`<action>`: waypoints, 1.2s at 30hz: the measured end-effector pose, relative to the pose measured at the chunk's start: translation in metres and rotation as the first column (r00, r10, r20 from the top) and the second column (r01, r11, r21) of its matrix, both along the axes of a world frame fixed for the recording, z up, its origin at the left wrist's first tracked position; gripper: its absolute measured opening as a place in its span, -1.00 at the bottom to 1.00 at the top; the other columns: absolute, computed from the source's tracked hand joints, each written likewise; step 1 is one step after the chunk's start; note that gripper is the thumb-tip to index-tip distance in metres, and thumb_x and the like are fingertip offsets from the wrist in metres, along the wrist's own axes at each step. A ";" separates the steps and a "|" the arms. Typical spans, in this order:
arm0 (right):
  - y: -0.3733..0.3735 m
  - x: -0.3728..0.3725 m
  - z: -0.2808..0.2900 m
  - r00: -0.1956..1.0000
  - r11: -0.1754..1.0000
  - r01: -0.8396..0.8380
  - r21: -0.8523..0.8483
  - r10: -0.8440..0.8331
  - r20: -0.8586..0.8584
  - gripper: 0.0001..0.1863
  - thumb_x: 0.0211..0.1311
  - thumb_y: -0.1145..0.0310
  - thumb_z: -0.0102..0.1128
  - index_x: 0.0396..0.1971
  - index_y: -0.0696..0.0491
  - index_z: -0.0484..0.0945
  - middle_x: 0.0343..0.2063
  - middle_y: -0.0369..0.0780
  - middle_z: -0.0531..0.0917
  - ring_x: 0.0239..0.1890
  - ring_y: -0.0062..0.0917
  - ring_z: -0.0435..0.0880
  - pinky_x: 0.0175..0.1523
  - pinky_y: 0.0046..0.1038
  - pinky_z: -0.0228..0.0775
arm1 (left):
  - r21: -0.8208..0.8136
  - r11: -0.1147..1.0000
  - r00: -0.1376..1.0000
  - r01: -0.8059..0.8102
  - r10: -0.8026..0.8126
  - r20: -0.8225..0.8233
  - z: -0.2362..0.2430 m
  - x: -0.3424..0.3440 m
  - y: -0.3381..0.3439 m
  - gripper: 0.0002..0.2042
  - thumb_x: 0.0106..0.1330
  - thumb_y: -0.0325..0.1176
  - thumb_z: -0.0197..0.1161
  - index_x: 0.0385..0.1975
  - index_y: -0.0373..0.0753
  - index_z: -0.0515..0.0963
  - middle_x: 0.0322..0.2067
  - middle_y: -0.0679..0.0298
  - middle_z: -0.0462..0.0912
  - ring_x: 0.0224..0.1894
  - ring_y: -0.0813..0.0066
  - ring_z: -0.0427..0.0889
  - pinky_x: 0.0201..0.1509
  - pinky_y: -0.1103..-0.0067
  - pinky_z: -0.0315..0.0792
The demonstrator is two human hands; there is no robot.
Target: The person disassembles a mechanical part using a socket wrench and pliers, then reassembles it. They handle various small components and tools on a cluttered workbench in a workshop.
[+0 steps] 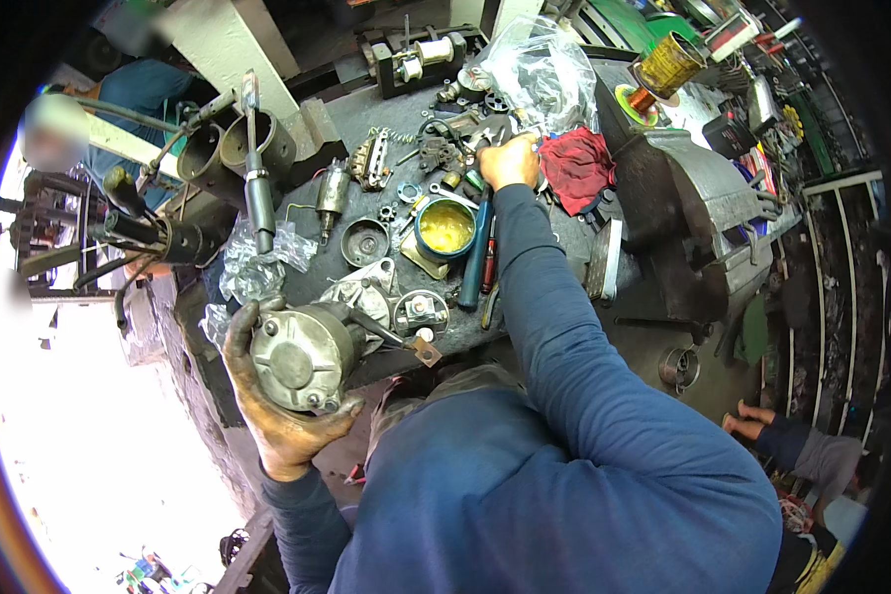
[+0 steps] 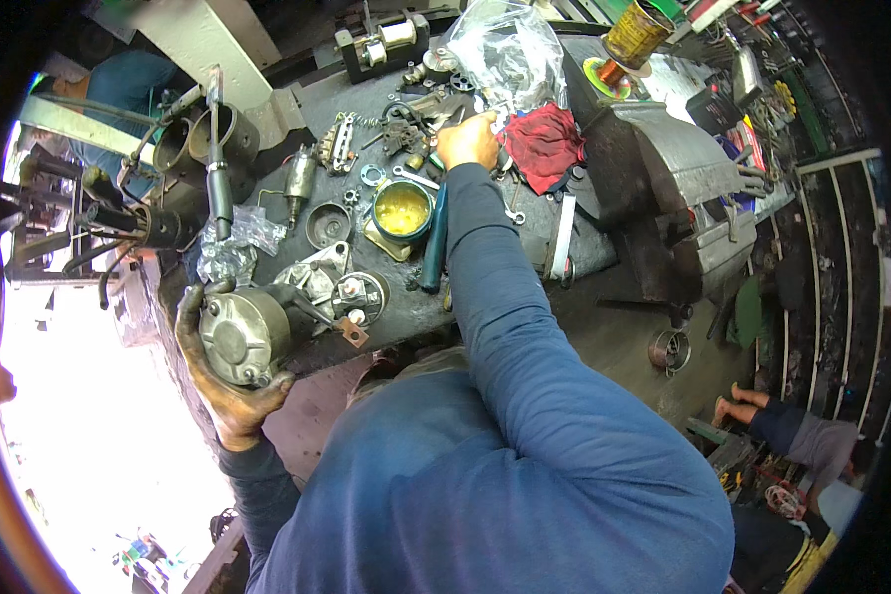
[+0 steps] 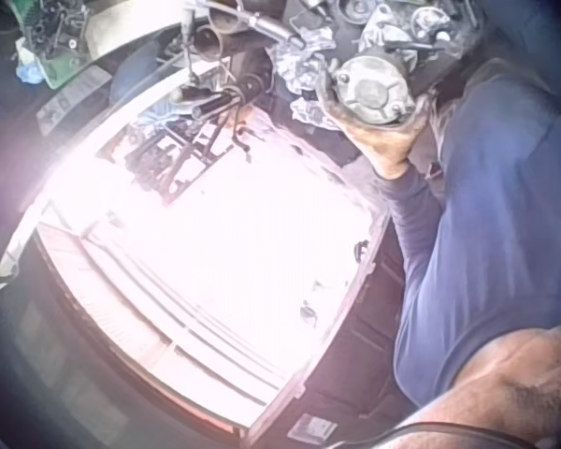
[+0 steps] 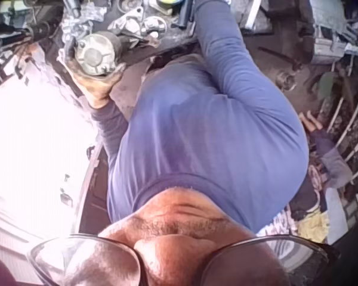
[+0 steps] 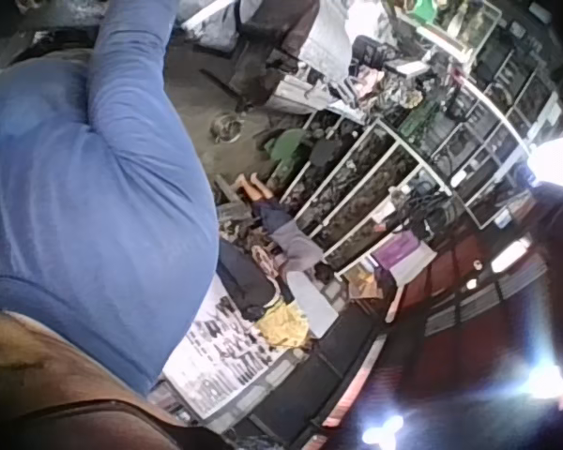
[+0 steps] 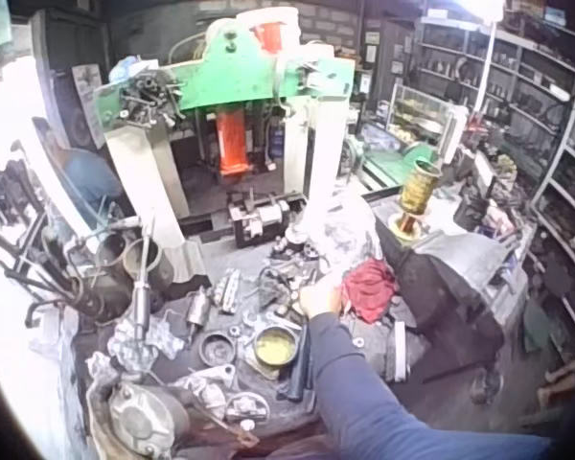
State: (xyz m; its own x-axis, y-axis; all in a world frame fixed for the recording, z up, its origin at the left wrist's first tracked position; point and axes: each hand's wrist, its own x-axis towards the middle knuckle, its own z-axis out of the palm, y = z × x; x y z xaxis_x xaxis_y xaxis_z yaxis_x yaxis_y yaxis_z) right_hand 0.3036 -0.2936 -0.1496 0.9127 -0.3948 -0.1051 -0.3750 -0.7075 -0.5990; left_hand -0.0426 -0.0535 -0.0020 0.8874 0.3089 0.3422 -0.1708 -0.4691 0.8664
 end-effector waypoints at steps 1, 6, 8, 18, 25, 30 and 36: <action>-0.004 0.006 0.003 0.999 0.998 0.013 0.069 -0.016 0.042 -0.27 0.08 0.29 0.46 0.18 0.33 0.34 -0.05 0.21 0.74 0.06 0.06 0.76 0.23 -0.09 0.56 | -0.003 1.000 1.000 -0.010 0.010 -0.006 0.000 0.000 0.000 0.25 -0.35 -0.08 0.79 0.48 -0.26 0.22 0.27 0.04 0.45 0.31 0.13 0.48 0.46 0.21 0.35; -0.011 0.042 0.025 0.938 0.932 0.073 0.356 -0.185 0.293 -0.43 -0.08 0.30 0.55 -0.10 0.35 0.61 -0.13 0.23 0.74 -0.02 0.05 0.78 0.16 -0.17 0.58 | -0.018 1.000 1.000 -0.015 0.014 -0.026 0.001 -0.001 -0.001 0.25 -0.35 -0.07 0.80 0.47 -0.29 0.23 0.28 0.04 0.44 0.31 0.13 0.49 0.46 0.21 0.36; -0.010 0.048 0.044 0.870 0.865 -0.046 0.499 -0.211 0.446 -0.55 -0.05 0.35 0.53 -0.20 0.34 0.65 -0.24 0.16 0.77 -0.14 0.00 0.81 0.05 -0.18 0.60 | -0.016 1.000 0.999 -0.026 0.026 -0.027 0.000 -0.001 -0.001 0.26 -0.35 -0.06 0.80 0.47 -0.30 0.23 0.28 0.03 0.45 0.31 0.14 0.49 0.45 0.22 0.37; 0.010 -0.056 0.286 0.005 0.856 -0.503 -0.116 0.137 0.991 -0.68 0.58 0.14 0.20 0.00 0.10 0.69 -0.35 -0.23 0.74 -0.46 -0.59 0.65 -0.33 -0.58 0.51 | 0.020 0.999 0.996 0.047 -0.049 0.081 -0.002 0.008 0.000 0.29 -0.37 -0.15 0.86 0.46 -0.40 0.17 0.32 0.04 0.40 0.34 0.23 0.45 0.51 0.34 0.34; 0.028 -0.190 0.323 -0.043 0.265 -0.856 -0.444 0.819 0.572 -0.76 0.33 0.46 0.41 -0.04 0.13 0.67 -0.33 -0.20 0.76 -0.33 -0.48 0.72 -0.21 -0.44 0.55 | -0.075 0.995 0.998 0.065 -0.064 0.023 0.011 0.008 -0.004 0.15 -0.33 -0.23 0.81 0.36 -0.42 0.26 0.19 0.02 0.54 0.23 0.26 0.58 0.39 0.37 0.47; 0.044 -0.217 0.291 -0.181 -0.099 -0.831 -0.547 0.979 0.098 -0.72 0.25 0.27 0.42 -0.08 0.04 0.71 -0.19 -0.13 0.76 -0.18 -0.07 0.74 -0.17 -0.15 0.59 | -0.105 0.988 0.993 0.114 -0.111 0.032 0.013 0.009 0.000 0.14 -0.33 -0.29 0.76 0.39 -0.41 0.24 0.16 -0.02 0.58 0.19 0.18 0.63 0.36 0.33 0.50; 0.040 -0.216 0.286 -0.202 0.057 -0.719 -0.692 0.936 0.287 -0.58 0.08 0.29 0.43 -0.01 -0.06 0.62 -0.34 -0.26 0.66 -0.28 -0.26 0.77 -0.29 -0.20 0.62 | -0.212 0.973 0.994 0.089 -0.101 -0.047 0.008 0.006 -0.001 0.16 -0.33 -0.34 0.75 0.41 -0.40 0.21 0.17 0.00 0.56 0.19 0.25 0.62 0.34 0.37 0.52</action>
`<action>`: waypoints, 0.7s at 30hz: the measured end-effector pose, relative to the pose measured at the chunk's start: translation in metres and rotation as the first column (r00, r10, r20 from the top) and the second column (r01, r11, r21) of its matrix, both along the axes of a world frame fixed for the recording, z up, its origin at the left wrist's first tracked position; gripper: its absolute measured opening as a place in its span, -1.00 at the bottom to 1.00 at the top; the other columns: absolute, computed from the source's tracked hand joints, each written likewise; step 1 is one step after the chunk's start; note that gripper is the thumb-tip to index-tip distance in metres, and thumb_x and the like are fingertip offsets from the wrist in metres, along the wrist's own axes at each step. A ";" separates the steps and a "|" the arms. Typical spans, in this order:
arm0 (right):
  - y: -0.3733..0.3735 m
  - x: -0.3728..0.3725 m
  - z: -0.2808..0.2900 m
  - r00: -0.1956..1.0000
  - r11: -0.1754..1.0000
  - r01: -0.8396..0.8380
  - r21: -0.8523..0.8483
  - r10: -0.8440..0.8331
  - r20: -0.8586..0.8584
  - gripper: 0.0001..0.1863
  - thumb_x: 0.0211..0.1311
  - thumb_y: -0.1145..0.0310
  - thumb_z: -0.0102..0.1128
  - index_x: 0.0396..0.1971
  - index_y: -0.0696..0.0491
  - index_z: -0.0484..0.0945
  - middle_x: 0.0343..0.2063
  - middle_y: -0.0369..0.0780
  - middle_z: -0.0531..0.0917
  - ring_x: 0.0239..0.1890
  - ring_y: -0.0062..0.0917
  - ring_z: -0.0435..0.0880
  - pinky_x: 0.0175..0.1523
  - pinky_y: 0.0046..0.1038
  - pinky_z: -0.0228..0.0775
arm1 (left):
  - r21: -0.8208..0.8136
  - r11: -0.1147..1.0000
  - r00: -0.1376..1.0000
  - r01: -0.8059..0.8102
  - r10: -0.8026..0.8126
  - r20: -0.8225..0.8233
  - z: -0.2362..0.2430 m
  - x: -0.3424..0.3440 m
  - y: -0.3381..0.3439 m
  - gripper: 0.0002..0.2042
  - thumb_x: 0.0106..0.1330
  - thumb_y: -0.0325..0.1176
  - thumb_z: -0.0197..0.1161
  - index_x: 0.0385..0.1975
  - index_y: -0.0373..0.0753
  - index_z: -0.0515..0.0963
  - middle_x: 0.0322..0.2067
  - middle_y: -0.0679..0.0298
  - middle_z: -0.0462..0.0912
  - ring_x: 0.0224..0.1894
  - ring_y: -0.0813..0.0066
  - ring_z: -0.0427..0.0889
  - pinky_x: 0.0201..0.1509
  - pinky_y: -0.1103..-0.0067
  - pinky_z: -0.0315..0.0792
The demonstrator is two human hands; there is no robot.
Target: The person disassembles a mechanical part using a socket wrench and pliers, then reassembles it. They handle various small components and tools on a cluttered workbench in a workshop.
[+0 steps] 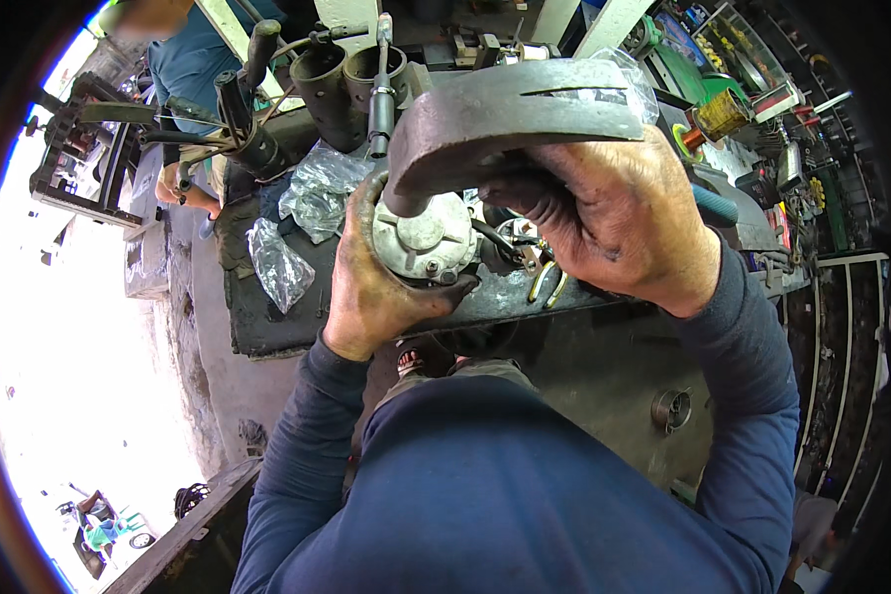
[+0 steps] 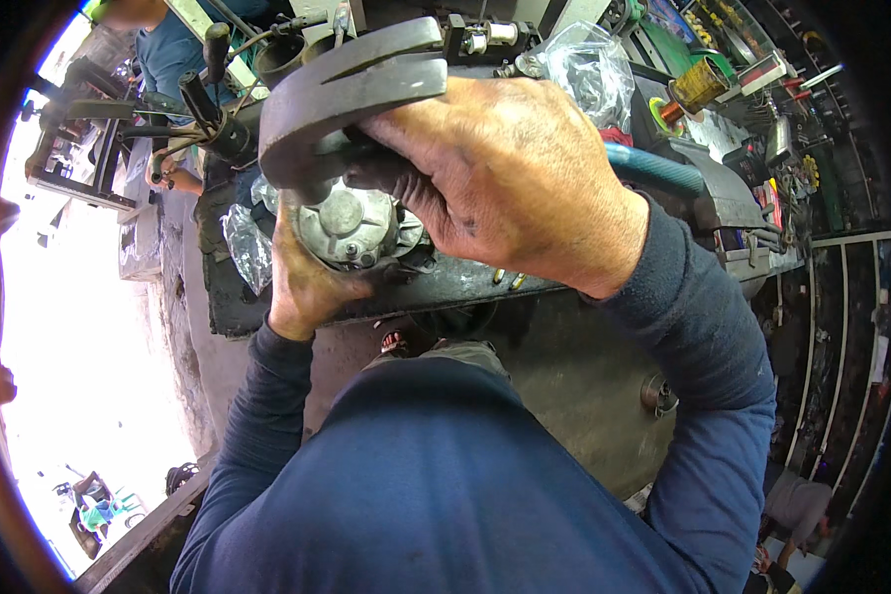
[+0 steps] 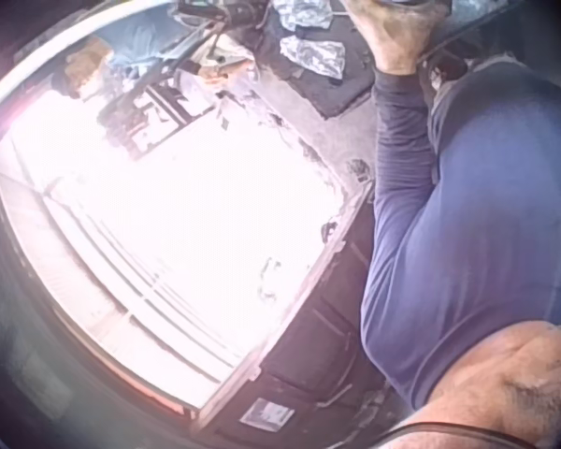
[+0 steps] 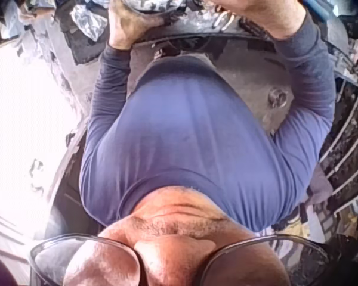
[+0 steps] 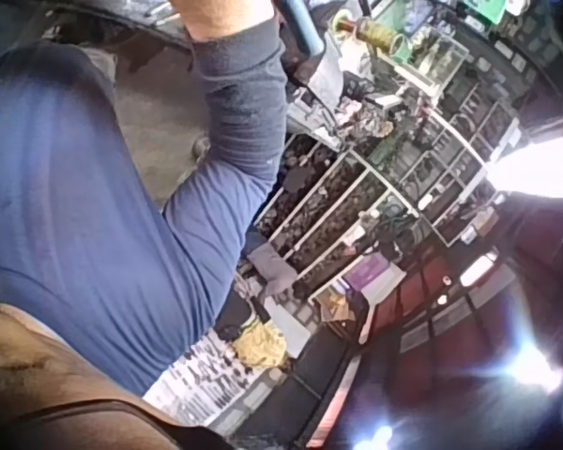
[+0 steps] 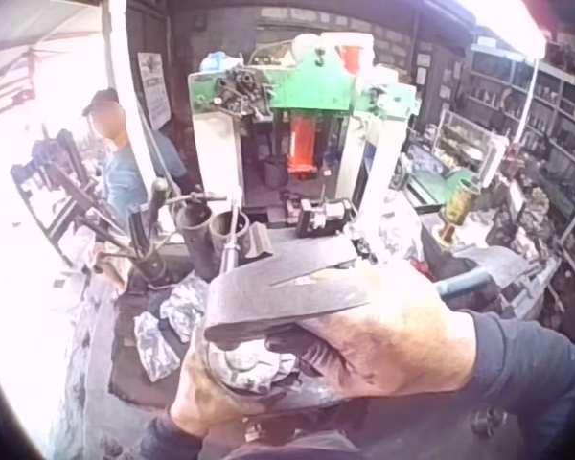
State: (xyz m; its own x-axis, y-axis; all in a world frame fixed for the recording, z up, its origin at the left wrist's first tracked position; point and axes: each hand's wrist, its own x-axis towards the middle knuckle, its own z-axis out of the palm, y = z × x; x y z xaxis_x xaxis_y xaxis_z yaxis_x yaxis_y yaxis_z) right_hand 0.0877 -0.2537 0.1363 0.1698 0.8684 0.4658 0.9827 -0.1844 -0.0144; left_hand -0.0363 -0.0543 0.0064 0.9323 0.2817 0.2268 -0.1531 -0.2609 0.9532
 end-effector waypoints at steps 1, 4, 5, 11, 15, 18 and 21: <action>-0.001 -0.002 -0.003 1.000 0.997 0.027 -0.078 -0.028 -0.005 -0.59 0.08 0.29 0.43 -0.02 -0.07 0.63 -0.34 -0.26 0.66 -0.28 -0.27 0.77 -0.30 -0.21 0.62 | 0.078 0.997 1.000 -0.014 0.015 -0.014 0.000 -0.001 0.000 0.16 -0.34 -0.34 0.75 0.41 -0.40 0.20 0.17 0.00 0.56 0.18 0.26 0.62 0.33 0.38 0.52; -0.006 -0.004 -0.008 0.999 0.996 0.018 -0.088 -0.014 0.038 -0.61 0.07 0.27 0.43 -0.05 -0.09 0.64 -0.28 -0.27 0.65 -0.27 -0.31 0.77 -0.32 -0.23 0.63 | 0.115 0.993 0.999 -0.038 0.039 -0.008 0.001 0.001 0.000 0.17 -0.34 -0.35 0.76 0.41 -0.39 0.19 0.15 0.01 0.58 0.18 0.26 0.63 0.34 0.38 0.52; -0.008 -0.005 -0.010 0.999 0.998 0.023 -0.065 -0.020 0.045 -0.61 0.07 0.26 0.44 -0.05 -0.09 0.64 -0.27 -0.28 0.66 -0.27 -0.32 0.77 -0.32 -0.23 0.62 | 0.093 0.995 0.999 -0.043 0.045 -0.021 0.001 0.000 -0.001 0.17 -0.34 -0.34 0.76 0.41 -0.39 0.19 0.15 0.02 0.59 0.18 0.26 0.62 0.34 0.38 0.51; -0.004 0.001 -0.011 0.990 0.985 0.124 -0.123 -0.131 -0.044 -0.72 0.12 0.26 0.39 -0.15 -0.06 0.64 -0.39 -0.22 0.70 -0.36 -0.19 0.78 -0.33 -0.11 0.61 | 0.163 0.983 0.996 -0.087 0.080 0.046 -0.001 0.000 -0.006 0.13 -0.29 -0.38 0.74 0.41 -0.35 0.20 0.15 0.06 0.60 0.19 0.27 0.62 0.33 0.39 0.52; 0.004 -0.005 -0.013 0.991 0.993 0.116 -0.010 -0.116 -0.069 -0.74 0.18 0.26 0.35 -0.14 -0.05 0.64 -0.40 -0.20 0.71 -0.41 -0.14 0.77 -0.34 -0.13 0.62 | 0.119 0.990 0.996 -0.076 0.070 0.051 -0.007 0.001 -0.002 0.10 -0.31 -0.43 0.70 0.40 -0.33 0.23 0.13 0.11 0.59 0.14 0.30 0.63 0.31 0.40 0.53; 0.001 -0.004 -0.006 0.997 0.994 0.059 -0.097 -0.064 -0.052 -0.54 -0.01 0.32 0.43 -0.02 -0.03 0.66 -0.23 -0.19 0.72 -0.29 -0.16 0.76 -0.22 -0.14 0.63 | 0.109 0.992 0.998 -0.057 0.059 -0.014 -0.012 0.001 -0.001 0.09 -0.29 -0.39 0.72 0.38 -0.31 0.23 0.17 0.12 0.53 0.16 0.29 0.60 0.35 0.42 0.49; -0.009 0.028 0.008 0.999 0.987 0.020 0.158 -0.024 0.026 -0.71 0.17 0.26 0.36 -0.11 -0.02 0.65 -0.43 -0.08 0.74 -0.38 -0.16 0.79 -0.27 -0.15 0.65 | 0.266 0.959 0.992 -0.102 0.079 0.095 -0.016 0.001 -0.001 0.12 -0.26 -0.30 0.73 0.41 -0.29 0.18 0.18 0.11 0.53 0.23 0.26 0.56 0.45 0.37 0.41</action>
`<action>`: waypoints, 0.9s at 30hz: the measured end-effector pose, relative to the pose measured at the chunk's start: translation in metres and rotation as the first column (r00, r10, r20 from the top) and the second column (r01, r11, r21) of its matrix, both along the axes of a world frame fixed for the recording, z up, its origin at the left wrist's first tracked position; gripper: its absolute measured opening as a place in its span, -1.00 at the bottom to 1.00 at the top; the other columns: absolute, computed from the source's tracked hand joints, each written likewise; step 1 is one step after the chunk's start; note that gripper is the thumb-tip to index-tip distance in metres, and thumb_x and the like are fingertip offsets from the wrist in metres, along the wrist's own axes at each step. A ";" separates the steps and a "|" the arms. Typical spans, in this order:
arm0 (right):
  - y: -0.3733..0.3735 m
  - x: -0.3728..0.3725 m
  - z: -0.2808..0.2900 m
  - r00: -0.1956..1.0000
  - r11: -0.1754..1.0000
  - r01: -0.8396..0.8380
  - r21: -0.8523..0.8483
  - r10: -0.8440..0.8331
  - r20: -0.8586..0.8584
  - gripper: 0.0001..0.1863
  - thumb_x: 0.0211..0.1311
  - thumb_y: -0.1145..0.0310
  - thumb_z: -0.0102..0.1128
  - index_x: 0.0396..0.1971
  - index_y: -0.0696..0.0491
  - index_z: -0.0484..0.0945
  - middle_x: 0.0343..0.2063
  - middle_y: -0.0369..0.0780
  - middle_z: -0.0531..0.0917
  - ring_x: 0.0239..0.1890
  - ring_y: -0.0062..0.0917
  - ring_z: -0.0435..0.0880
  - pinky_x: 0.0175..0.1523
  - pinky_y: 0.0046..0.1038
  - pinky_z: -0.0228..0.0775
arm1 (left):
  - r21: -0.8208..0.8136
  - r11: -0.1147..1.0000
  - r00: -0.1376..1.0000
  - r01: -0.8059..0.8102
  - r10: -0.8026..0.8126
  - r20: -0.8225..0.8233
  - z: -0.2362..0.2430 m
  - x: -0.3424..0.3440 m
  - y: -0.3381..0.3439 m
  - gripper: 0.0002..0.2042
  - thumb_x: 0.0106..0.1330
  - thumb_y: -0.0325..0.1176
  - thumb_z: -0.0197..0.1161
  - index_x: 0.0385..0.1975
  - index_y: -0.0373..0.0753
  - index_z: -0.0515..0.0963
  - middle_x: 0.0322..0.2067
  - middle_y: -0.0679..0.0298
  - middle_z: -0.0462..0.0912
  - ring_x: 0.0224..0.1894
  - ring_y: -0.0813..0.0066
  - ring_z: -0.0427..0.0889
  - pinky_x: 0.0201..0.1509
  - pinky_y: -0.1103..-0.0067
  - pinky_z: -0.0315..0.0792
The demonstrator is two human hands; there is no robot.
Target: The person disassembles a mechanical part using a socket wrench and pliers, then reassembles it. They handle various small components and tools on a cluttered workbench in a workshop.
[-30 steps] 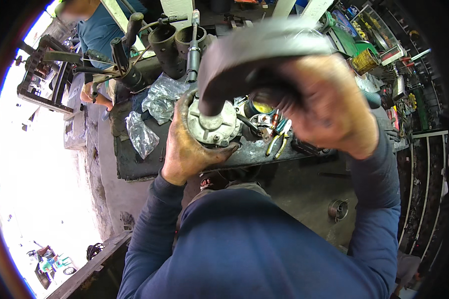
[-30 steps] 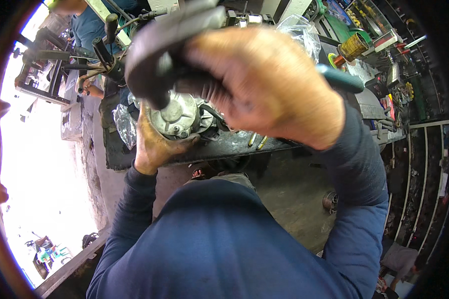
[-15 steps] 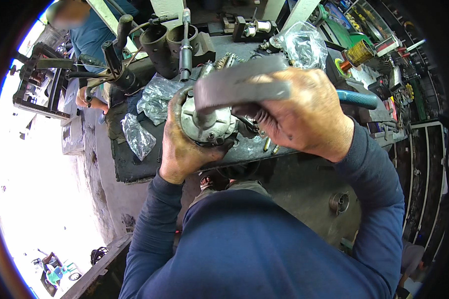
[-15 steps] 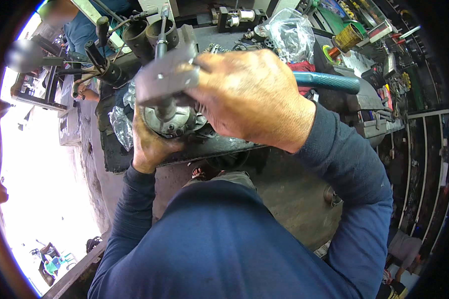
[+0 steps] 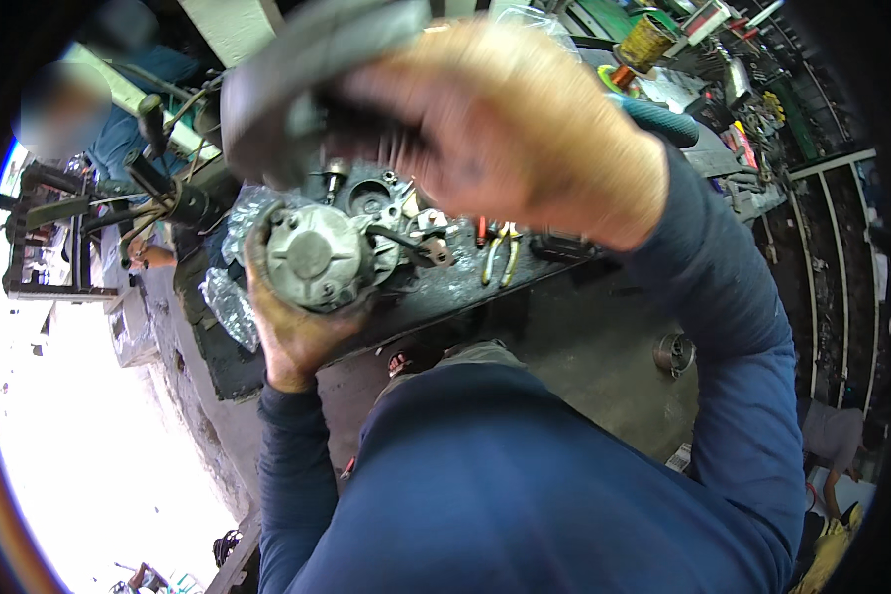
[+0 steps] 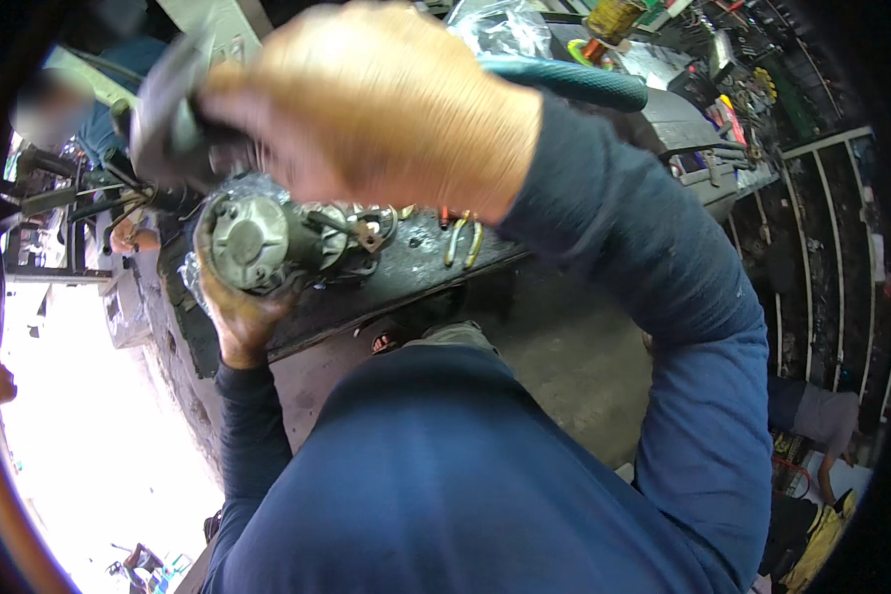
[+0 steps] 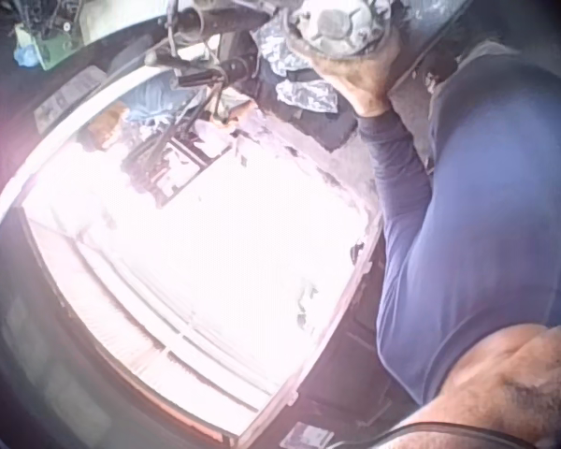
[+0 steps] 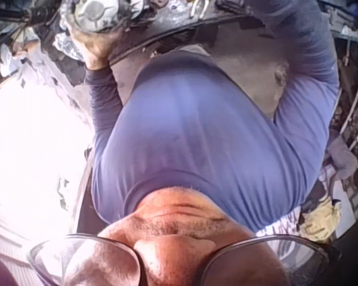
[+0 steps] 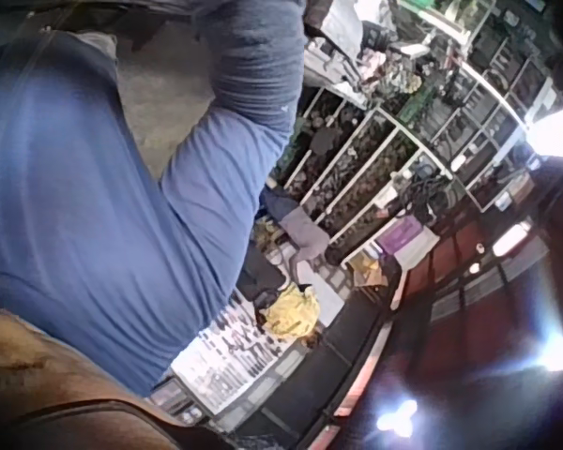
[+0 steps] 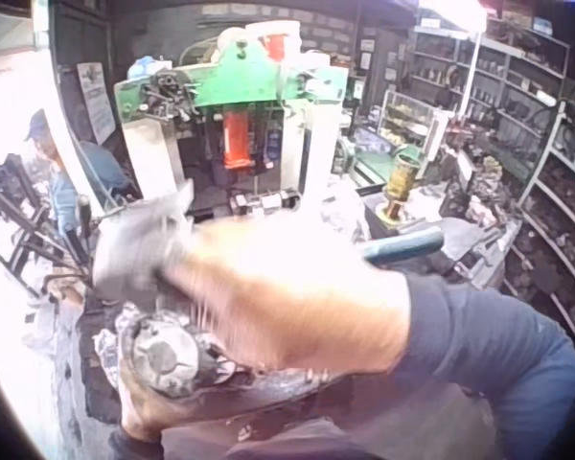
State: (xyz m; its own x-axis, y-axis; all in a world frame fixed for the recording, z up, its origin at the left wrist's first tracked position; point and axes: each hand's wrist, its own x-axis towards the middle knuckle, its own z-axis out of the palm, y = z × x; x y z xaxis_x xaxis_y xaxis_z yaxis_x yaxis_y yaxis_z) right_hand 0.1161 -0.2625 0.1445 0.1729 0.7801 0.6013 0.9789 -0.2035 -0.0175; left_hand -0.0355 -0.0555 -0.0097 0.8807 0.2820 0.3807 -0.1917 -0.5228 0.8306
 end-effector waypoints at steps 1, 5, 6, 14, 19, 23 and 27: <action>-0.006 0.019 0.007 0.991 0.997 -0.063 0.039 0.067 -0.115 -0.69 0.28 0.26 0.29 -0.01 0.00 0.64 -0.38 -0.10 0.74 -0.38 -0.25 0.76 -0.28 -0.24 0.63 | -0.075 0.997 1.000 0.009 -0.011 -0.021 -0.001 0.000 0.001 0.14 -0.26 -0.28 0.73 0.43 -0.31 0.18 0.20 0.08 0.52 0.27 0.24 0.53 0.47 0.33 0.39; -0.057 0.102 0.015 0.948 0.994 -0.084 -0.063 0.060 -0.311 -0.69 0.50 0.26 0.21 0.12 0.05 0.63 -0.21 -0.15 0.77 -0.32 -0.45 0.74 -0.19 -0.43 0.62 | -0.090 0.996 1.000 -0.009 0.010 0.004 -0.002 0.000 0.004 0.15 -0.29 -0.26 0.73 0.44 -0.35 0.22 0.24 0.03 0.50 0.28 0.18 0.53 0.48 0.31 0.38; -0.073 0.127 0.009 0.970 0.984 0.025 -0.175 -0.067 -0.235 -0.67 0.44 0.30 0.26 0.14 0.05 0.62 -0.21 -0.10 0.77 -0.27 -0.33 0.76 -0.14 -0.35 0.63 | -0.075 0.997 1.000 -0.006 0.007 0.015 -0.002 -0.001 0.003 0.17 -0.30 -0.25 0.74 0.45 -0.35 0.22 0.25 0.04 0.49 0.29 0.18 0.53 0.48 0.30 0.38; -0.093 0.247 -0.194 0.944 0.810 0.112 -0.575 -0.268 -0.194 -0.18 0.15 0.65 0.14 0.46 -0.14 0.29 -0.14 0.13 0.71 -0.13 0.04 0.76 -0.04 -0.01 0.61 | -0.157 0.988 0.997 0.004 -0.016 -0.073 0.010 -0.008 0.003 0.36 -0.42 -0.09 0.88 0.51 -0.35 0.17 0.37 -0.01 0.44 0.39 0.16 0.46 0.53 0.28 0.34; -0.095 0.255 -0.251 0.926 0.643 0.157 -0.749 -0.360 -0.115 -0.15 0.04 0.70 0.19 0.44 -0.01 0.34 0.06 0.15 0.64 0.08 0.08 0.69 0.14 -0.07 0.55 | -0.022 1.000 0.998 0.001 -0.002 -0.066 0.023 -0.016 -0.003 0.46 -0.41 -0.06 0.88 0.58 -0.33 0.01 0.48 -0.05 0.25 0.49 0.11 0.33 0.57 0.24 0.27; -0.097 0.255 -0.273 0.931 0.634 0.140 -0.760 -0.346 -0.117 -0.11 0.00 0.67 0.29 0.45 0.01 0.32 0.26 0.05 0.56 0.22 0.03 0.62 0.31 -0.06 0.46 | 0.031 0.995 0.995 -0.093 0.094 -0.037 0.026 -0.023 -0.016 0.47 -0.37 -0.07 0.86 0.60 -0.30 -0.06 0.50 -0.04 0.19 0.52 0.09 0.26 0.60 0.23 0.24; -0.102 0.257 -0.267 0.917 0.624 0.178 -0.761 -0.387 -0.103 -0.39 0.24 0.59 0.17 0.33 -0.01 0.46 0.13 0.00 0.66 0.18 -0.06 0.68 0.23 -0.05 0.53 | 0.136 0.983 0.989 -0.123 0.132 -0.062 0.029 -0.026 -0.027 0.34 -0.24 -0.18 0.81 0.58 -0.31 0.01 0.50 -0.03 0.21 0.51 0.08 0.28 0.59 0.23 0.24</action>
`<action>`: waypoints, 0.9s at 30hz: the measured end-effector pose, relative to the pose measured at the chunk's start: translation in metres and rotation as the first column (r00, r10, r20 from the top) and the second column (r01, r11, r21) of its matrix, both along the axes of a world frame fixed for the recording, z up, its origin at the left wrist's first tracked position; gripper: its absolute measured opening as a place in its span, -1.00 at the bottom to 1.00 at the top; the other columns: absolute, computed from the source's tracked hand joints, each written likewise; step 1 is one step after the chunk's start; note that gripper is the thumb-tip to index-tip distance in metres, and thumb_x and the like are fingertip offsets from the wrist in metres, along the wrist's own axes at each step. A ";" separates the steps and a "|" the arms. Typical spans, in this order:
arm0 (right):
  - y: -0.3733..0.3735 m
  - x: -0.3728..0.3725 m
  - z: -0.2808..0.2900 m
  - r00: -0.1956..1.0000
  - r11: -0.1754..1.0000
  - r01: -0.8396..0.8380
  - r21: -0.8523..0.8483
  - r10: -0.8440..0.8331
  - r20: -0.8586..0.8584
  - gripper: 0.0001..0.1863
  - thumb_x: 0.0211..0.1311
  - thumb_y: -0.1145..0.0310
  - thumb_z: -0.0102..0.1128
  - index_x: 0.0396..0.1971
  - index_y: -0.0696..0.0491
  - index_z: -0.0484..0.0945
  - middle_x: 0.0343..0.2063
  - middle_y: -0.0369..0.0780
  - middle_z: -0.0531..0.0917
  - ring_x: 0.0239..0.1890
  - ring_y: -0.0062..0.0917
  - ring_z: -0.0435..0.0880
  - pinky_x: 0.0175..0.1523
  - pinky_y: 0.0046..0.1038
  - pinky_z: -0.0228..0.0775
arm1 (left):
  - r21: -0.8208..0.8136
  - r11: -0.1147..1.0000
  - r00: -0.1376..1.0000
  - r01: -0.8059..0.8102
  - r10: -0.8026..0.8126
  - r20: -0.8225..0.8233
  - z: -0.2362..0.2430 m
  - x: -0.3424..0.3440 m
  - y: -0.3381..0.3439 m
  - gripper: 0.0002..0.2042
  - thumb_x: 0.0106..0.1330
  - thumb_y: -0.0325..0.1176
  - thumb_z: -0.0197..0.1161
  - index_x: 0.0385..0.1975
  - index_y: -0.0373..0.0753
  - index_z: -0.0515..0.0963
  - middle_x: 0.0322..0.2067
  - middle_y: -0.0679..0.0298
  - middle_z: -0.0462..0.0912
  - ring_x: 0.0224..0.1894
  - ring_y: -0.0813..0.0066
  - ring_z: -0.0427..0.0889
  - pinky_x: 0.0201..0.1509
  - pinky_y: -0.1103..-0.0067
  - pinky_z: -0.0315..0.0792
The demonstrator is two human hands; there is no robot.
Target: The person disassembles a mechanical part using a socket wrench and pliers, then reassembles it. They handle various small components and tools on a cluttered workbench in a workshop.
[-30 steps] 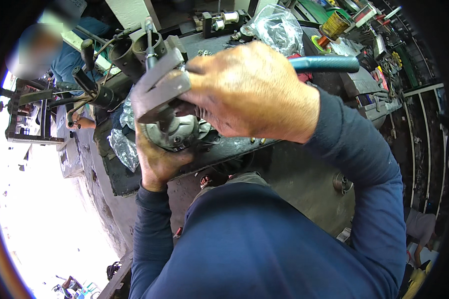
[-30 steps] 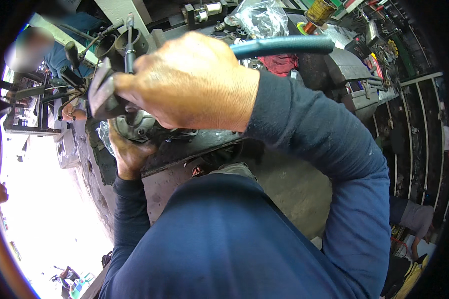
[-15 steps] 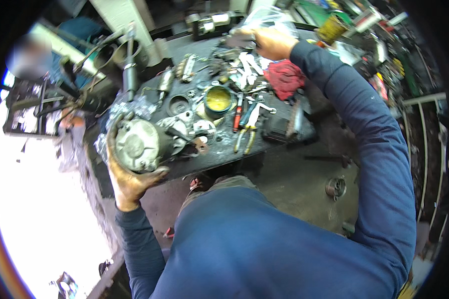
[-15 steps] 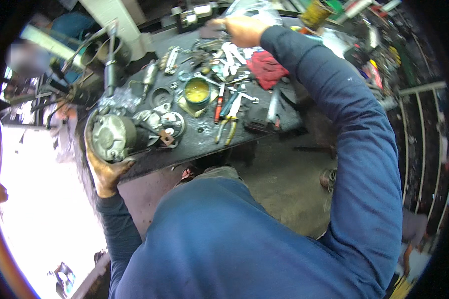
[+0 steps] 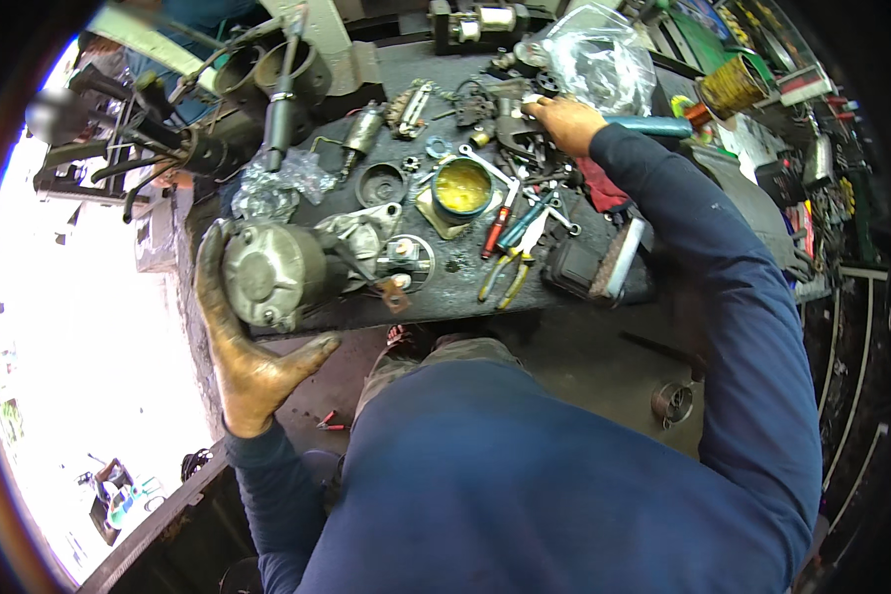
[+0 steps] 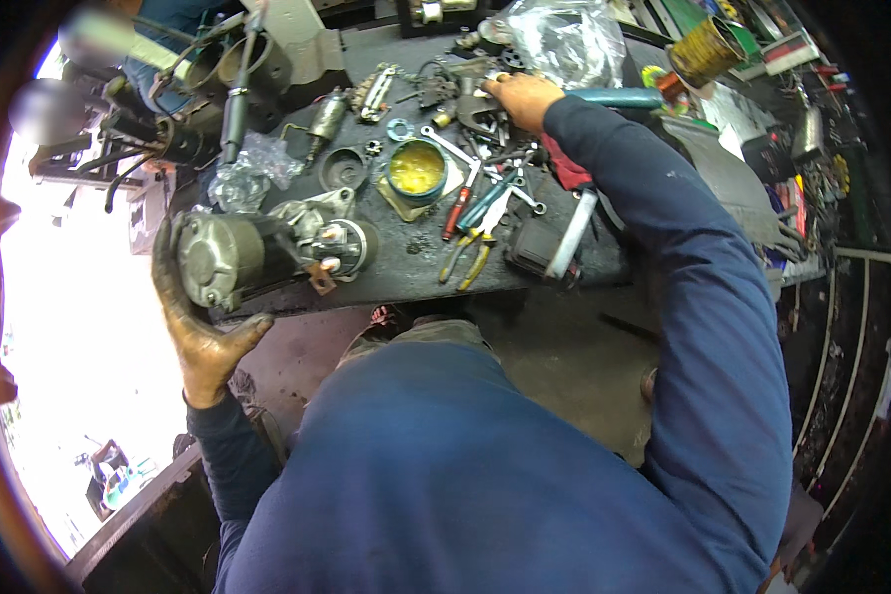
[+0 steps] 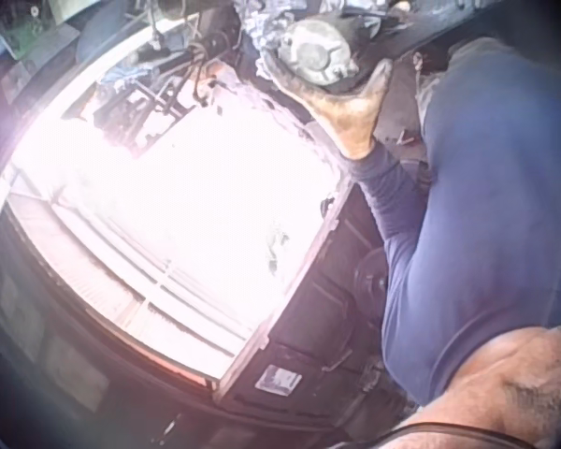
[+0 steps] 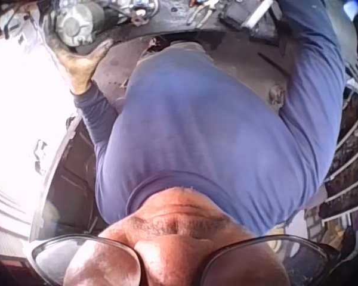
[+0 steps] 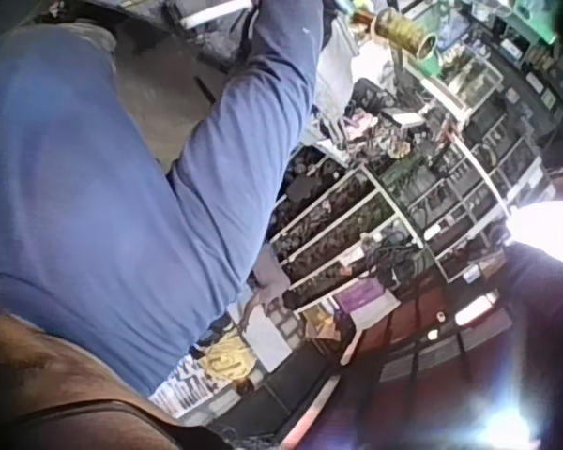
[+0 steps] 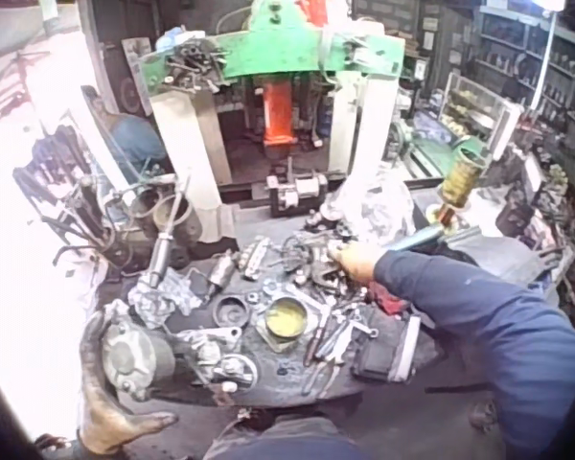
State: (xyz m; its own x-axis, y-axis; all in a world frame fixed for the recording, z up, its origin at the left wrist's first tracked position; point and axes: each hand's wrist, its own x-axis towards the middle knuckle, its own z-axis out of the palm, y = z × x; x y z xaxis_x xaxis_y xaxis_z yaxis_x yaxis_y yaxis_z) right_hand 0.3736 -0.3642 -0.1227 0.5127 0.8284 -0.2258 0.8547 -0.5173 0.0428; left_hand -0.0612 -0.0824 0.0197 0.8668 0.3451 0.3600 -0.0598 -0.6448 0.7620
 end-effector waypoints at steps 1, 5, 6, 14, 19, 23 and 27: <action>0.001 0.000 0.012 1.000 1.000 0.000 -0.003 0.000 -0.006 -0.49 0.27 0.57 0.14 0.25 0.01 0.54 0.09 0.01 0.69 0.13 -0.06 0.70 0.20 -0.07 0.56 | 0.015 1.000 1.000 -0.004 0.004 -0.001 0.001 0.000 -0.002 0.32 -0.23 -0.19 0.81 0.58 -0.32 0.03 0.50 -0.03 0.22 0.51 0.08 0.29 0.59 0.22 0.23; 0.016 -0.018 0.097 0.999 0.999 0.018 0.037 -0.019 0.035 -0.66 0.20 0.48 0.20 0.00 0.12 0.64 -0.12 0.05 0.76 -0.03 -0.03 0.77 0.08 -0.04 0.59 | 0.060 0.998 0.999 -0.034 0.035 -0.012 0.002 0.003 -0.005 0.26 -0.19 -0.21 0.79 0.56 -0.33 0.09 0.48 -0.04 0.26 0.49 0.06 0.31 0.58 0.21 0.23; 0.019 -0.029 0.123 0.997 0.997 -0.014 0.081 0.008 0.071 -0.69 0.18 0.48 0.21 -0.06 0.15 0.65 -0.18 0.06 0.76 -0.07 -0.02 0.77 0.05 -0.03 0.60 | 0.072 0.996 0.999 -0.051 0.052 -0.008 0.002 0.004 -0.005 0.26 -0.19 -0.22 0.79 0.56 -0.33 0.08 0.48 -0.04 0.27 0.49 0.06 0.31 0.58 0.20 0.23; -0.003 -0.184 0.246 0.958 0.903 -0.287 0.321 0.276 0.080 -0.82 0.16 0.51 0.22 -0.22 0.16 0.54 -0.38 -0.01 0.63 -0.24 -0.01 0.68 -0.12 -0.06 0.53 | 0.093 0.995 0.996 -0.048 0.040 0.079 -0.010 0.005 -0.001 0.33 -0.15 -0.05 0.78 0.59 -0.30 -0.02 0.51 -0.09 0.19 0.53 -0.02 0.24 0.59 0.13 0.19; 0.002 -0.250 0.188 0.966 0.936 0.152 0.318 -0.209 0.154 -0.91 0.26 0.41 0.21 -0.29 0.07 0.59 -0.38 -0.13 0.70 -0.33 -0.26 0.79 -0.29 -0.28 0.65 | -0.122 0.992 0.985 -0.014 0.034 0.166 -0.022 -0.005 0.015 0.47 -0.23 0.18 0.77 0.62 -0.25 -0.15 0.56 -0.11 0.02 0.58 -0.15 0.10 0.59 -0.03 0.11; 0.026 -0.232 0.099 0.887 0.893 0.388 0.230 -0.429 0.172 -0.83 0.25 0.51 0.12 -0.18 0.12 0.59 -0.25 -0.04 0.72 -0.12 -0.13 0.72 -0.02 -0.24 0.60 | -0.327 0.945 0.993 0.016 0.024 0.117 -0.027 -0.017 0.024 0.52 -0.31 0.23 0.79 0.63 -0.19 -0.14 0.54 -0.16 0.05 0.58 -0.12 0.13 0.59 0.04 0.12; 0.049 -0.185 0.028 0.800 0.830 0.538 0.146 -0.558 0.220 -0.75 0.38 0.35 0.08 -0.07 0.02 0.70 0.04 -0.12 0.73 0.22 -0.17 0.62 0.25 0.25 0.41 | -0.340 0.931 0.986 0.136 -0.094 0.137 -0.034 -0.020 0.031 0.53 -0.33 0.27 0.77 0.64 -0.14 -0.14 0.55 -0.11 0.06 0.59 -0.11 0.11 0.61 0.04 0.13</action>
